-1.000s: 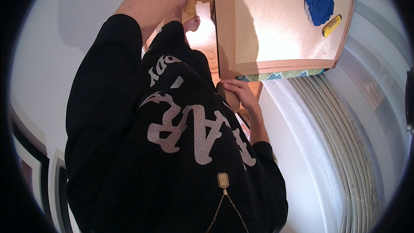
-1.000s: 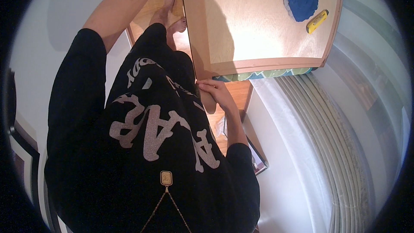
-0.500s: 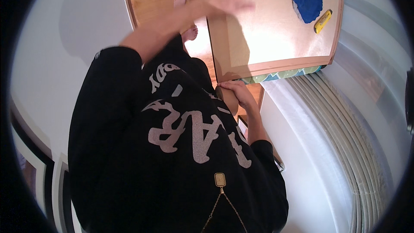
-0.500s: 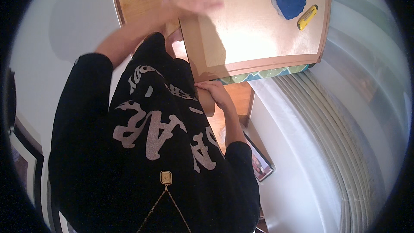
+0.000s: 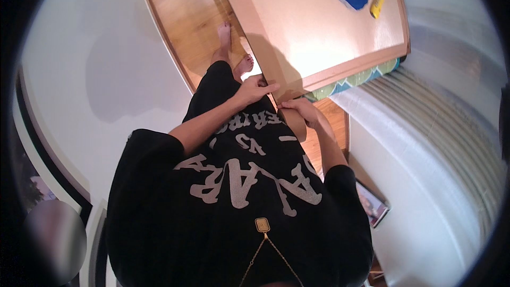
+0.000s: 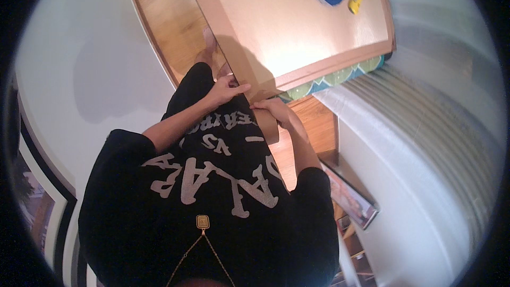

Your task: The person applies brown packing tape to the edges of a wooden furniture piece using a utility knife to cut the tape and a blue cloth to smooth it. The person repeatedly measures, cuts, and presses tape along the frame edges.

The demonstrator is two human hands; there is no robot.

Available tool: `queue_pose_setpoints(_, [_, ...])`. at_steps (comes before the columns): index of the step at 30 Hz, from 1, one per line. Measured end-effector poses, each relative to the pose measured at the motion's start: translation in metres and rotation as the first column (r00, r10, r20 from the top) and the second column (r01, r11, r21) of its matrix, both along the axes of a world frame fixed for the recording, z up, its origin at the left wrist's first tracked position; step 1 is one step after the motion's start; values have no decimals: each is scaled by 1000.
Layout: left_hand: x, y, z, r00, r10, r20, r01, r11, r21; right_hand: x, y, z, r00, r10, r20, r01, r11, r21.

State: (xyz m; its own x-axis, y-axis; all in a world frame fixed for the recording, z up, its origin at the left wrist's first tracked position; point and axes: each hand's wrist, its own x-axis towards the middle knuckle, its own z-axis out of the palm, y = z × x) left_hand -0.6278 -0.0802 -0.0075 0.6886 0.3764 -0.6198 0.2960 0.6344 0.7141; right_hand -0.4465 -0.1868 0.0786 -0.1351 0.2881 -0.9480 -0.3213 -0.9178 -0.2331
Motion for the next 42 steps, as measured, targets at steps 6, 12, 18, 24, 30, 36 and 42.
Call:
queue_pose_setpoints(6, [-10, 13, 26, 998, 66, 8, -66, 997, 42, -11, -1, -1, 999, 37, 14, -39, 982, 183])
queue_pose_setpoints(12, [-32, 48, 30, 991, -112, -75, 121, 985, 120, -39, 12, -11, 999, 17, 35, -25, 967, 254])
queue_pose_setpoints(18, [-26, 97, 16, 979, 76, -191, 34, 857, 514, -58, 0, -37, 985, -119, 126, 75, 947, 312])
queue_pose_setpoints(24, [-32, 263, 8, 916, 214, -338, 121, 657, 744, -72, -14, -21, 930, -191, 315, 59, 920, 387])
queue_pose_setpoints(30, [-26, 353, 8, 947, 221, -233, 51, 613, 789, -15, 7, 37, 774, 111, 623, -191, 979, 63])
queue_pose_setpoints(36, [-32, 340, 43, 941, 128, -314, 298, 130, 946, 174, 155, -2, -313, -322, 894, -178, 944, 278])
queue_pose_setpoints(42, [-3, 339, 75, 914, -233, -333, 294, -185, 938, 243, 208, -42, -345, 181, 921, -15, 980, -199])
